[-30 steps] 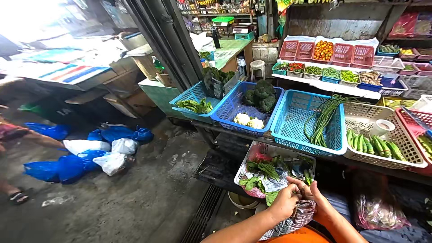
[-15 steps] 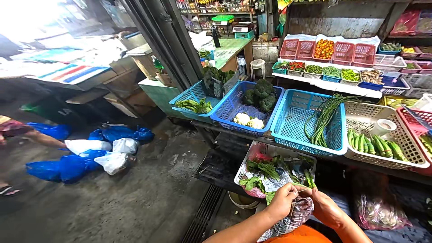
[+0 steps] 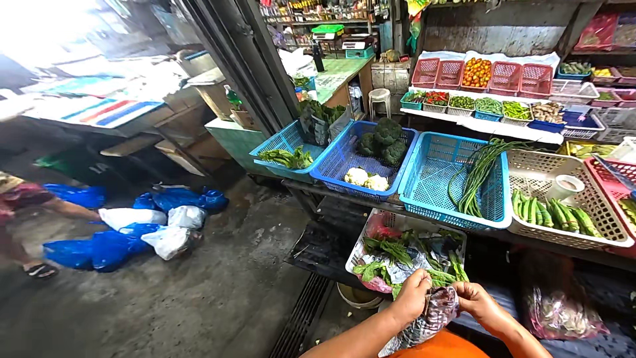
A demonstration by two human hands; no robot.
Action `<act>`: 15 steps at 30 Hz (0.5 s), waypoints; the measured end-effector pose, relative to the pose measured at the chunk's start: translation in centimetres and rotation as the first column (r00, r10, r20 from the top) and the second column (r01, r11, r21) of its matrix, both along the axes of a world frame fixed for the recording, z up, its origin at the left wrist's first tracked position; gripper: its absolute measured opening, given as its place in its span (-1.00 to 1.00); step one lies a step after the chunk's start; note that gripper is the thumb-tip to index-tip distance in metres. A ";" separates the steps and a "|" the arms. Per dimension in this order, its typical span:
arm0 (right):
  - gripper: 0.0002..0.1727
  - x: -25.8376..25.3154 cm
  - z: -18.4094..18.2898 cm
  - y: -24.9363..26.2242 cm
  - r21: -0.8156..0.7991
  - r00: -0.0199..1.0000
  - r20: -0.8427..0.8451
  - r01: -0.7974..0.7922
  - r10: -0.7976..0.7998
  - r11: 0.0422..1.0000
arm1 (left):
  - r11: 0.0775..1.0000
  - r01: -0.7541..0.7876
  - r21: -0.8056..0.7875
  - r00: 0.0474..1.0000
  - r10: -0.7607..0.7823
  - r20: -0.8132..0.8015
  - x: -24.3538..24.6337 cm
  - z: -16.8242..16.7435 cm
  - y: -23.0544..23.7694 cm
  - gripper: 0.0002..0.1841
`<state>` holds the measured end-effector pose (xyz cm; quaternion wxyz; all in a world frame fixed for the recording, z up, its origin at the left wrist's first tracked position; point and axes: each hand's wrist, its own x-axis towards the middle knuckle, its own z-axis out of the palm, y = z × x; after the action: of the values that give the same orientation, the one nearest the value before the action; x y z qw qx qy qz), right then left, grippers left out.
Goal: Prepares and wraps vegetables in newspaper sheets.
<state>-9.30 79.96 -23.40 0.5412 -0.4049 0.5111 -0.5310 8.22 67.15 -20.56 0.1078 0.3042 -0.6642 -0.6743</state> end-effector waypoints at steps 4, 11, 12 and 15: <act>-0.78 -1.3 0.2 1.0 0.133 0.973 0.093 -0.220 0.209 0.966 | 1.000 0.025 0.001 1.000 -0.025 0.014 0.1 0.0 0.0 -0.78; -0.71 -1.7 -1.9 2.0 -0.068 0.941 0.242 -0.225 0.235 0.972 | 0.990 0.139 0.007 0.990 -0.139 -0.020 -0.1 0.7 0.1 -0.80; -0.77 -1.8 -2.1 2.3 -0.065 0.942 0.244 -0.223 0.232 0.973 | 0.990 0.144 0.007 0.989 -0.144 -0.039 -0.1 0.6 0.0 -0.77; -0.82 -2.0 -2.5 3.3 -0.039 0.957 0.240 -0.158 0.162 0.987 | 0.977 0.212 0.000 0.970 -0.211 -0.121 0.6 0.6 -0.7 -0.58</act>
<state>-11.31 83.24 -25.93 0.6367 -0.3822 0.4017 -0.5358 8.87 66.48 -19.94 0.0731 0.1913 -0.6807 -0.7033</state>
